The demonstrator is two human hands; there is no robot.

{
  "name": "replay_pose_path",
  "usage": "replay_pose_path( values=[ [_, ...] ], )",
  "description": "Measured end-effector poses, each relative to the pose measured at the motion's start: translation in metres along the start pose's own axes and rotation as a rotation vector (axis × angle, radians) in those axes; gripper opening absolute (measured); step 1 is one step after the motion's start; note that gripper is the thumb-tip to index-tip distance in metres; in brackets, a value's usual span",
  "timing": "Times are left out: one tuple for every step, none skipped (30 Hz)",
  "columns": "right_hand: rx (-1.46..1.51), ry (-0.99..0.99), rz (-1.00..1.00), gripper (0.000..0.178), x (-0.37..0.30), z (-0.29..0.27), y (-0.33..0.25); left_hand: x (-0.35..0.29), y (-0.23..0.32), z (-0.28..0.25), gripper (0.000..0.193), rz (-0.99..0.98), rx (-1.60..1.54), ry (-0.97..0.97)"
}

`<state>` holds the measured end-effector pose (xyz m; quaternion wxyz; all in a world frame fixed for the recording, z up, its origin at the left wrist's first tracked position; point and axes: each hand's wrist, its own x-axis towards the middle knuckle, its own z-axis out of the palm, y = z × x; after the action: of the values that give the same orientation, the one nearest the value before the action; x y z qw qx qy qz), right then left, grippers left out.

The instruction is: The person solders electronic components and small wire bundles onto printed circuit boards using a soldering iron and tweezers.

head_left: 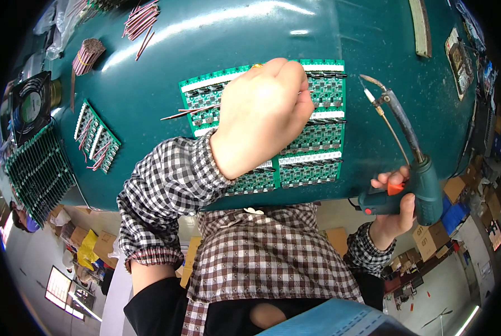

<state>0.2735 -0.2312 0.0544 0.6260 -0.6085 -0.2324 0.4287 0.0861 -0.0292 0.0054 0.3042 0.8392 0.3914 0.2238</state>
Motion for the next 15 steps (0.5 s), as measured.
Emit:
replay_pose_path(
  values=[
    [-0.036,0.018,-0.002,0.05,-0.002,0.002,-0.001,0.0,0.0,0.002,0.013,0.011,-0.008,0.021],
    [-0.07,0.034,-0.005,0.05,-0.003,0.003,-0.002,0.0,0.0,0.003,0.013,0.022,-0.012,0.043],
    [-0.07,0.035,-0.002,0.05,-0.003,0.004,-0.002,0.001,0.0,0.004,0.013,0.021,-0.013,0.04],
    [-0.118,0.027,-0.007,0.049,-0.004,0.006,-0.001,0.002,0.0,0.006,0.014,0.024,-0.032,0.05],
    [-0.173,0.015,-0.016,0.049,-0.005,0.009,-0.001,0.001,-0.002,0.006,0.014,0.027,-0.055,0.066],
    [-0.178,0.013,-0.018,0.049,-0.006,0.011,-0.001,0.0,-0.003,0.006,0.014,0.026,-0.059,0.071],
    [-0.225,-0.002,-0.025,0.049,-0.008,0.014,-0.001,-0.001,-0.004,0.006,0.014,0.028,-0.06,0.076],
    [-0.266,-0.015,-0.027,0.048,-0.008,0.014,0.0,0.0,-0.003,0.007,0.014,0.03,-0.058,0.076],
    [-0.278,-0.017,-0.029,0.048,-0.008,0.014,0.0,0.0,-0.003,0.008,0.014,0.029,-0.058,0.075],
    [-0.278,-0.016,-0.028,0.048,-0.008,0.012,0.001,0.0,-0.003,0.009,0.014,0.032,-0.065,0.082],
    [-0.304,-0.05,-0.036,0.048,-0.007,0.009,0.002,0.0,-0.003,0.009,0.014,0.035,-0.072,0.088],
    [-0.331,-0.083,-0.045,0.048,-0.007,0.007,0.002,0.001,-0.003,0.009,0.014,0.034,-0.073,0.088],
    [-0.331,-0.084,-0.045,0.048,-0.007,0.008,0.002,0.001,-0.003,0.009,0.014,0.033,-0.079,0.089],
    [-0.339,-0.09,-0.038,0.048,-0.008,0.009,0.002,0.001,-0.002,0.009,0.014,0.032,-0.084,0.089],
    [-0.346,-0.098,-0.03,0.048,-0.008,0.01,0.002,0.001,-0.003,0.009,0.014,0.032,-0.083,0.09]
  ],
)
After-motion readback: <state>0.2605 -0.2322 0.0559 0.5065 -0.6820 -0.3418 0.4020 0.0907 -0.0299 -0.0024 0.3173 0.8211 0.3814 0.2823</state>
